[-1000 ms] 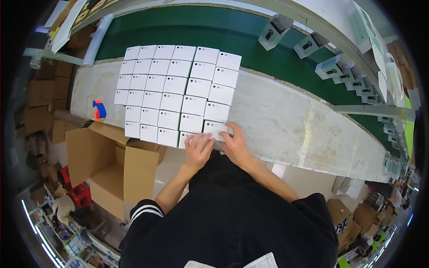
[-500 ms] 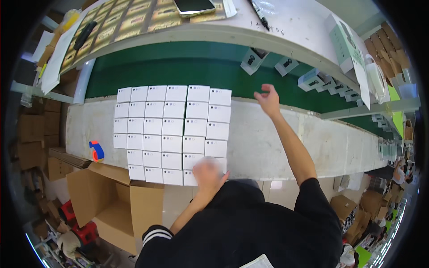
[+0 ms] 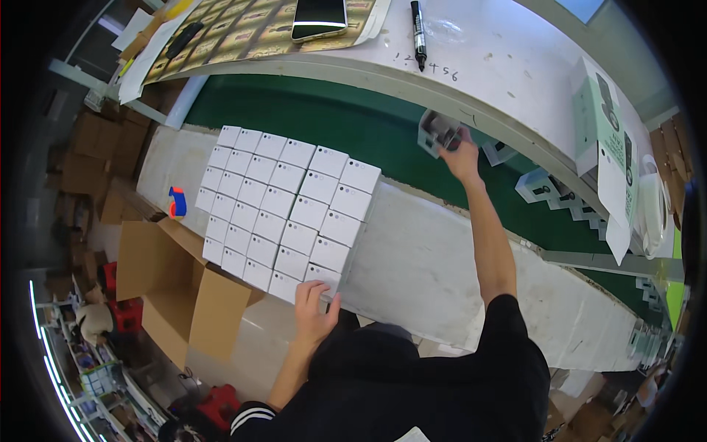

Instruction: Packaging small electronic products into white boxes and organizing them on an assembly line workstation.

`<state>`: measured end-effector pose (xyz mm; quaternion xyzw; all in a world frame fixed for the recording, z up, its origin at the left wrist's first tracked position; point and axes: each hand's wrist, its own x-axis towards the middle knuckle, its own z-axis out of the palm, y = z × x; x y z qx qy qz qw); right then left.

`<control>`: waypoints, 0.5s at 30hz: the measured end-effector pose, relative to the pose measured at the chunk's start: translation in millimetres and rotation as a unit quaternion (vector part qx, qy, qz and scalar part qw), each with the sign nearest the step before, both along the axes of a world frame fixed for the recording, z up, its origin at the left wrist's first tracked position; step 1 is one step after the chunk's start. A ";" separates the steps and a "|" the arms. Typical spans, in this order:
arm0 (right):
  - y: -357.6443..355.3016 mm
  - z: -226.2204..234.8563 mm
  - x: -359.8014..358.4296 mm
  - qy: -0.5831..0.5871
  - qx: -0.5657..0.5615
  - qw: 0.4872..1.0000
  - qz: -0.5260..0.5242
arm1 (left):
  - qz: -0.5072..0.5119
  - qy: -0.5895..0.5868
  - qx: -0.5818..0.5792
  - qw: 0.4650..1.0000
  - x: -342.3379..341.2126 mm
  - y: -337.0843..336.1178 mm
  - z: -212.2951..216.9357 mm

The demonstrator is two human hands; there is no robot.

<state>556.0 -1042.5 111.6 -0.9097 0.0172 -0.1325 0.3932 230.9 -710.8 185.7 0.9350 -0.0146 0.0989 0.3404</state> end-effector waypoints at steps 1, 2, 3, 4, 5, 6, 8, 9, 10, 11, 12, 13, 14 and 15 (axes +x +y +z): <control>2.5 14.1 -25.2 0.027 0.003 0.999 0.039 | 0.003 0.028 -0.089 0.996 -1.8 -5.3 1.2; 5.7 28.0 -53.9 0.055 0.004 0.995 0.078 | 0.007 0.030 -0.090 0.995 -1.9 -12.5 -1.0; 8.4 36.6 -81.9 0.070 0.001 0.992 0.108 | 0.006 0.092 -0.192 0.977 0.8 -23.0 -5.3; 8.3 37.7 -108.4 0.067 0.031 0.986 0.152 | 0.003 0.153 -0.289 0.945 5.3 -33.6 -8.2; 11.5 39.5 -137.4 0.092 0.088 0.975 0.182 | 0.021 0.174 -0.344 0.922 11.0 -44.3 -17.2; 13.4 44.1 -166.4 0.136 0.077 0.967 0.203 | 0.040 0.194 -0.398 0.896 17.0 -53.3 -28.6; 15.6 36.5 -219.2 0.176 0.099 0.948 0.246 | 0.039 0.215 -0.440 0.871 31.6 -66.3 -43.2; 19.1 35.4 -240.6 0.183 0.099 0.950 0.232 | 0.030 0.228 -0.440 0.868 36.5 -67.0 -55.1; 24.9 35.2 -260.0 0.193 0.114 0.946 0.235 | -0.009 0.233 -0.420 0.877 40.2 -65.3 -66.0; 30.6 34.7 -277.1 0.202 0.130 0.941 0.239 | -0.049 0.237 -0.399 0.884 39.9 -63.5 -75.7; 36.0 31.9 -290.3 0.207 0.132 0.942 0.227 | -0.056 0.246 -0.399 0.882 40.0 -63.7 -79.4; 41.4 28.8 -302.1 0.199 0.161 0.947 0.192 | -0.084 0.290 -0.403 0.864 38.9 -63.5 -82.5; 44.0 24.7 -312.3 0.190 0.189 0.951 0.158 | -0.110 0.331 -0.407 0.844 38.1 -63.7 -85.3; 41.3 13.9 -318.6 0.192 0.191 0.950 0.153 | -0.112 0.336 -0.406 0.843 38.4 -63.1 -86.9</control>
